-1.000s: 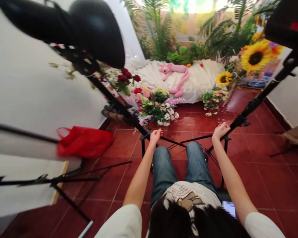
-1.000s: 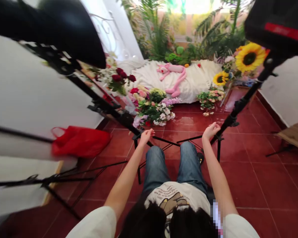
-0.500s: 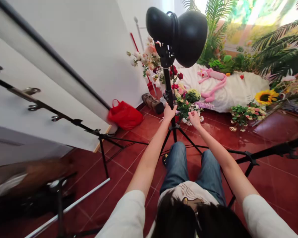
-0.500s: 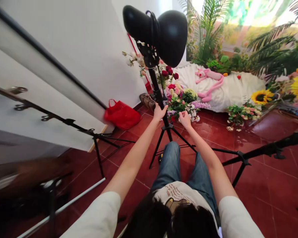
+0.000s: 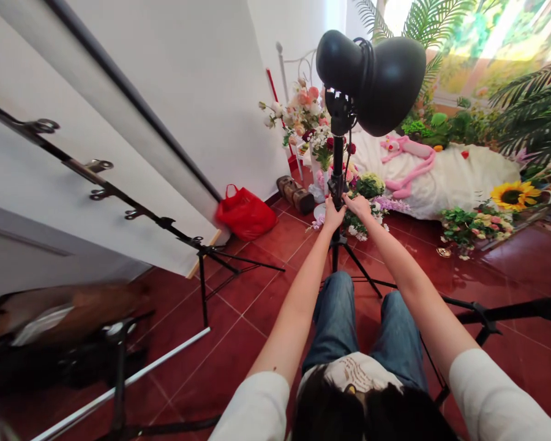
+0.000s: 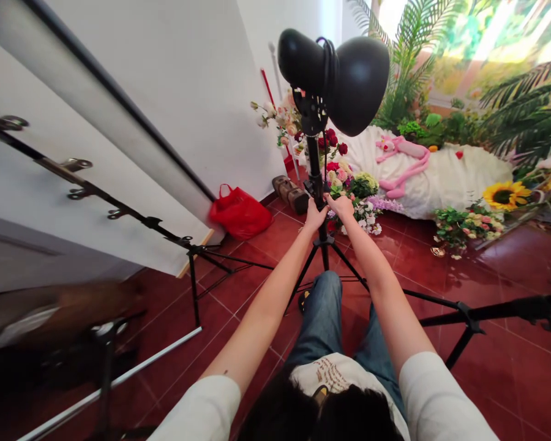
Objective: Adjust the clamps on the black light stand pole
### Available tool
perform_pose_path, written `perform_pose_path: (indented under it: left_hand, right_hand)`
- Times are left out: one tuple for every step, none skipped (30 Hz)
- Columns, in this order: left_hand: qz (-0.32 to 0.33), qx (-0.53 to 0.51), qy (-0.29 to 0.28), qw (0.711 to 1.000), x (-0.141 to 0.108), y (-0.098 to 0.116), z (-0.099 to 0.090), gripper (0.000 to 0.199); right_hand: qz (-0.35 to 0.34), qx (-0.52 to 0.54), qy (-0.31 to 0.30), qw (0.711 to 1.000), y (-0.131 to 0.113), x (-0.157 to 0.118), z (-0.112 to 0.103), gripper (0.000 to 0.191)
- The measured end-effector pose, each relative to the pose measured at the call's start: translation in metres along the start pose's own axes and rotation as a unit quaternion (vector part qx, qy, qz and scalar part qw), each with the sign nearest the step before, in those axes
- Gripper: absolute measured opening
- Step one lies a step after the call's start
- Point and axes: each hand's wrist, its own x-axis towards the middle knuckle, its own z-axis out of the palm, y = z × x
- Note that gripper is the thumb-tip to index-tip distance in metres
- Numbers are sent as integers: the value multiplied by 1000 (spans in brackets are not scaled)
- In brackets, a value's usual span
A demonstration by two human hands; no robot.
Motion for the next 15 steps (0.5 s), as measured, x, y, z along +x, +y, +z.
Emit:
perform_pose_path:
  left_hand:
    - [8,17,7,1000,0,-2,1,39]
    - [16,32,12,999,0,-5,2,39]
    - [21,39,15,999,0,-7,2,39]
    - [26,44,16,999,0,-9,3,39]
    - [32,45,16,998,0,-11,3,39]
    - [37,44,14,998,0,-13,3,40]
    - [42,41,12,998,1,-15,3,41]
    - [47,38,10,998,1,-17,3,43]
    - [49,36,8,998,2,-19,3,45]
    - [50,37,8,998,2,-20,4,46]
    - [49,38,10,998,1,-20,4,48]
    - [47,40,14,998,1,-20,4,50]
    - [46,38,17,998,0,-20,5,52]
    - [48,34,18,998,-1,-19,5,53]
    - [50,29,17,998,-2,-17,5,54]
  right_hand:
    - [3,-13,-3,1000,-4,3,-3,63]
    - [0,-24,-15,1000,-9,5,-5,62]
    - [-6,-35,-34,999,-13,8,-7,61]
    - [-15,-44,-54,997,-17,11,-9,59]
    - [-25,-53,-73,996,-20,14,-10,56]
    - [-32,-59,-89,994,-23,17,-11,54]
    - [-36,-56,-102,993,-24,19,-11,51]
    - [-36,-42,-112,992,-24,21,-12,48]
    - [-36,-18,-123,992,-23,23,-11,45]
    - [-34,13,-135,990,-21,25,-10,44]
    - [-33,54,-149,987,-18,26,-9,43]
    - [-36,104,-163,980,-13,26,-7,42]
    - [-45,156,-174,971,-9,26,-3,42]
    - [-61,204,-180,960,-4,26,0,43]
    - [-81,240,-183,950,0,25,4,43]
